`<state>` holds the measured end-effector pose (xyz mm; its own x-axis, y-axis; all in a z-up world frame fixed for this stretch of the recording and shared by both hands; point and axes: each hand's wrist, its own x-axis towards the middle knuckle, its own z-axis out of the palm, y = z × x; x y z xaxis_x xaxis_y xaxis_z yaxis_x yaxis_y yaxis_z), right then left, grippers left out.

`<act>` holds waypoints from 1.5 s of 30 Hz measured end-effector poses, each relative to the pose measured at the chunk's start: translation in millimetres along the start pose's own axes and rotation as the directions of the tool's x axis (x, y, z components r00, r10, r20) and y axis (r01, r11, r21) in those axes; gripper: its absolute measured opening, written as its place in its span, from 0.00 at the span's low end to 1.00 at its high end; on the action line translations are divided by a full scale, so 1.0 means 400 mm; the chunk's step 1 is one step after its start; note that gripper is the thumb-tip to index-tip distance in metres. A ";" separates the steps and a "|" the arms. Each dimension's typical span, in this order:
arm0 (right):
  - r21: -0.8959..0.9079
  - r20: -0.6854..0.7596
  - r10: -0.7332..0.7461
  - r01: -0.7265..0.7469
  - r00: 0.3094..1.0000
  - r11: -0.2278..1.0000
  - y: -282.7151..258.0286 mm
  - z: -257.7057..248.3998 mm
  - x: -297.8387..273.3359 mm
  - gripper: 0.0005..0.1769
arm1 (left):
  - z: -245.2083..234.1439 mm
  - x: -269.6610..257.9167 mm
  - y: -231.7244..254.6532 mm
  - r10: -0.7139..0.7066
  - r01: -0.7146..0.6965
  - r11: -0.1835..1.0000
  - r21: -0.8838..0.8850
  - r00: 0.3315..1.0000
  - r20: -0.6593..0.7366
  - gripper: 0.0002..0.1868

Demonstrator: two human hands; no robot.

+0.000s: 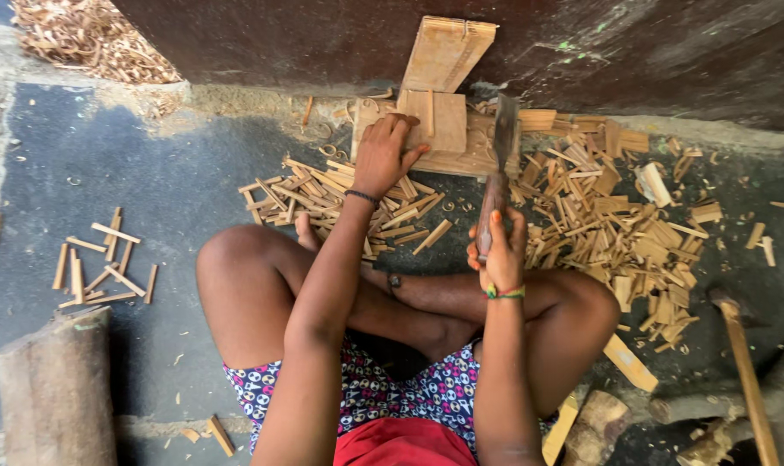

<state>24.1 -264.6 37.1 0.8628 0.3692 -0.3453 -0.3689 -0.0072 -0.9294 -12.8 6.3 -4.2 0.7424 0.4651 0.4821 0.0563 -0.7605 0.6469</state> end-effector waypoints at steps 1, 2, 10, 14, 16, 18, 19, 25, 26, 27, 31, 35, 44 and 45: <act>-0.019 -0.017 0.010 -0.010 1.000 1.000 0.004 -0.012 -0.012 0.18 | 0.003 0.003 0.004 0.017 -0.017 1.000 0.004 1.000 0.005 0.25; -0.038 -0.034 0.019 -0.021 0.999 0.999 0.014 -0.025 -0.031 0.18 | 0.010 0.005 0.011 0.013 -0.013 0.999 0.042 1.000 -0.004 0.25; -0.132 -0.040 0.073 -0.078 0.996 0.988 0.084 -0.070 -0.101 0.20 | 0.036 0.019 0.008 -0.025 0.027 0.994 0.110 1.000 -0.019 0.30; -0.153 -0.005 0.017 -0.018 1.000 0.988 0.049 -0.053 -0.103 0.20 | 0.039 0.027 0.012 -0.060 0.059 0.990 0.130 0.998 0.008 0.32; -0.172 0.019 0.004 -0.001 1.000 0.985 0.032 -0.048 -0.111 0.20 | 0.050 0.022 0.005 -0.087 0.087 0.988 0.127 0.996 -0.006 0.35; -0.192 0.052 -0.001 0.011 0.999 0.981 0.017 -0.045 -0.114 0.20 | 0.073 0.035 -0.008 -0.143 0.138 0.980 0.146 0.989 0.022 0.36; -0.186 0.048 0.008 0.001 0.999 0.983 0.015 -0.042 -0.117 0.21 | 0.085 0.039 -0.014 -0.171 0.163 0.974 0.155 0.985 0.036 0.36; -0.184 0.027 0.054 -0.048 0.998 0.982 0.022 -0.038 -0.121 0.21 | 0.093 0.028 -0.023 -0.180 0.178 0.972 0.151 0.984 0.000 0.34; -0.179 0.035 0.059 -0.052 0.998 0.982 0.020 -0.040 -0.117 0.22 | 0.089 0.030 -0.016 -0.144 0.143 0.982 0.127 0.990 -0.003 0.36; -0.174 0.042 0.062 -0.053 0.997 0.983 0.018 -0.039 -0.114 0.22 | 0.086 0.037 -0.004 -0.106 0.106 0.989 0.101 0.994 -0.008 0.39; -0.205 0.057 0.075 -0.062 0.996 0.977 0.005 -0.028 -0.112 0.22 | 0.064 0.050 0.053 0.035 -0.036 0.999 -0.031 0.999 -0.029 0.41; -0.236 0.087 0.114 -0.090 0.990 0.968 -0.012 -0.001 -0.118 0.21 | 0.049 0.055 0.116 0.248 -0.229 0.943 -0.240 0.967 0.054 0.30; -0.229 0.105 0.217 -0.188 0.971 0.955 -0.032 0.043 -0.138 0.22 | 0.076 0.048 0.180 0.346 -0.231 0.901 -0.367 0.892 0.289 0.21; -0.220 0.109 0.222 -0.194 0.969 0.956 -0.030 0.044 -0.140 0.22 | 0.078 0.047 0.176 0.352 -0.235 0.893 -0.384 0.897 0.268 0.21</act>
<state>-25.8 -268.6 70.0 0.7168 0.4572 -0.5265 -0.4440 -0.2829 -0.8502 26.0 -52.6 32.1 0.8647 0.0279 0.5015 -0.3808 -0.6145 0.6909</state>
